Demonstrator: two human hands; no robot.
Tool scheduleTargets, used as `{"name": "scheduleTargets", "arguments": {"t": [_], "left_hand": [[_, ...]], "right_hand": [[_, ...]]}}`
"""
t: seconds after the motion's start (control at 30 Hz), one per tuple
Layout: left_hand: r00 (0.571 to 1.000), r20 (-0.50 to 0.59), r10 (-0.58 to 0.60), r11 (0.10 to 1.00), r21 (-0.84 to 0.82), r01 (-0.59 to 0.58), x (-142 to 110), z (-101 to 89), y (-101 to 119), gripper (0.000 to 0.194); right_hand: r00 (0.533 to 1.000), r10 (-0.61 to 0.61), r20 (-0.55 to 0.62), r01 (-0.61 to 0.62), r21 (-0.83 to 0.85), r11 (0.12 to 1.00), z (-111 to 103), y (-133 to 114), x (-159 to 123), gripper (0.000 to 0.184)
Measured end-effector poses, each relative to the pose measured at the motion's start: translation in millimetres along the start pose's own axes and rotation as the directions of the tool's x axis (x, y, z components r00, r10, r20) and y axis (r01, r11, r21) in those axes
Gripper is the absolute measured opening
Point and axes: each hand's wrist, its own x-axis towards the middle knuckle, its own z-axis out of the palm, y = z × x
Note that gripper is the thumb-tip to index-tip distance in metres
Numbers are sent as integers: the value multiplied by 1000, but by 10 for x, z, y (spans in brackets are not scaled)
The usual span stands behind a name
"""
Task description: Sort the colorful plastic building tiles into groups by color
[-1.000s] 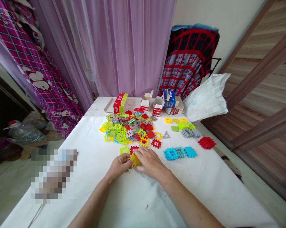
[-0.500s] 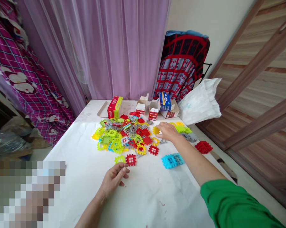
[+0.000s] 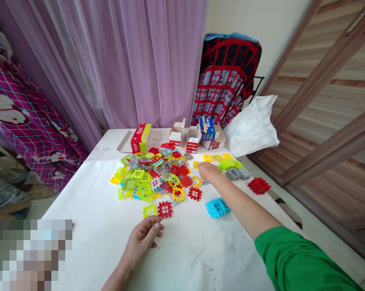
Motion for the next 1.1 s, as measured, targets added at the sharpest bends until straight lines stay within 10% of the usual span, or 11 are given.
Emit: {"name": "scheduleTargets", "arguments": {"t": [0.83, 1.1], "left_hand": [[1000, 5, -2, 1000, 3, 2, 3, -8, 3, 62], [1000, 7, 14, 1000, -9, -14, 18, -16, -34, 63]], "right_hand": [[996, -83, 19, 79, 140, 987, 132, 215, 504, 47], [987, 32, -156, -4, 180, 984, 205, 259, 239, 55]]}}
